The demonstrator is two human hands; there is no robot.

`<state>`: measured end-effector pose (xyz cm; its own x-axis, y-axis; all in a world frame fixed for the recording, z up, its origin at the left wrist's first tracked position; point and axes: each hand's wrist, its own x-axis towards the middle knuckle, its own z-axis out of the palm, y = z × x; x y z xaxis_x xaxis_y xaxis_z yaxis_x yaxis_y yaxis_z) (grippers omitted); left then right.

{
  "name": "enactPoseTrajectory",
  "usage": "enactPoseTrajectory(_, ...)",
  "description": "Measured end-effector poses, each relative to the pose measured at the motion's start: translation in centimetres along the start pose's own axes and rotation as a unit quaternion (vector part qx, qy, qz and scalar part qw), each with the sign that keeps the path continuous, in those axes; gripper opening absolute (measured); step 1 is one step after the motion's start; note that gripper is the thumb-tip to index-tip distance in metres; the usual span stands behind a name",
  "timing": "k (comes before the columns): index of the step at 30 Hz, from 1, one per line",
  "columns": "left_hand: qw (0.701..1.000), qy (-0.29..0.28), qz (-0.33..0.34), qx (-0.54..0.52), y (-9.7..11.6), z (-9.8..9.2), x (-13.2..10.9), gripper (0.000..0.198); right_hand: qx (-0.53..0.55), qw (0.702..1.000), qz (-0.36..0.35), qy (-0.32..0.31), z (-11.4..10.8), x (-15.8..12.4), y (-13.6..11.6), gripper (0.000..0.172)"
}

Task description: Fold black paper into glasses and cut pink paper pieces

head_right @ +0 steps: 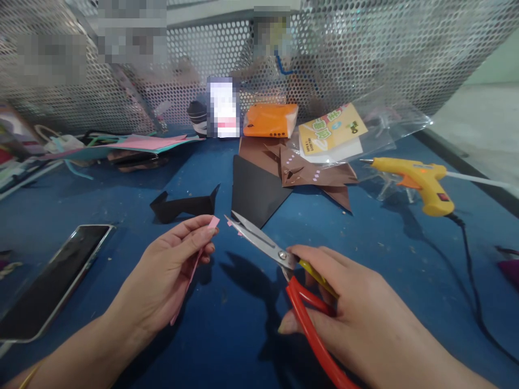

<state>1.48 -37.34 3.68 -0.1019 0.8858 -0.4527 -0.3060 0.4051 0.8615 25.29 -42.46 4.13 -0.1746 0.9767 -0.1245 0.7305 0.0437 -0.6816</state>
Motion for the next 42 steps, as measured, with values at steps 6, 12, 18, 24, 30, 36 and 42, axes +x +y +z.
enactPoseTrajectory(6,1.000,-0.021,-0.005,0.008,-0.3,0.1,-0.1,0.033,0.015,0.999,-0.008,-0.033,0.3,0.3,-0.4,0.040)
enactPoseTrajectory(12,0.998,-0.060,-0.029,0.008,-0.8,0.0,-0.2,0.032,0.017,0.996,-0.036,-0.084,0.5,0.0,-0.6,0.025)
enactPoseTrajectory(18,0.997,-0.062,-0.052,-0.003,-0.9,0.4,-0.4,0.027,0.011,0.995,-0.059,-0.077,0.5,0.0,-0.3,0.038)
enactPoseTrajectory(24,0.996,-0.069,-0.053,-0.003,-1.1,0.3,-0.4,0.024,0.017,0.995,-0.062,-0.078,0.7,-0.2,0.0,0.045)
enactPoseTrajectory(30,0.996,-0.073,-0.052,-0.005,-1.0,0.2,-0.5,0.025,0.002,0.994,-0.069,-0.079,0.7,-0.1,0.2,0.045)
enactPoseTrajectory(36,0.995,-0.072,-0.061,-0.006,-0.8,0.2,-0.5,0.024,0.009,0.995,-0.064,-0.078,0.4,-0.3,-0.1,0.044)
enactPoseTrajectory(42,0.996,-0.064,-0.061,-0.011,-0.6,0.3,-0.4,0.022,0.018,0.994,-0.067,-0.086,0.5,-0.3,0.2,0.043)
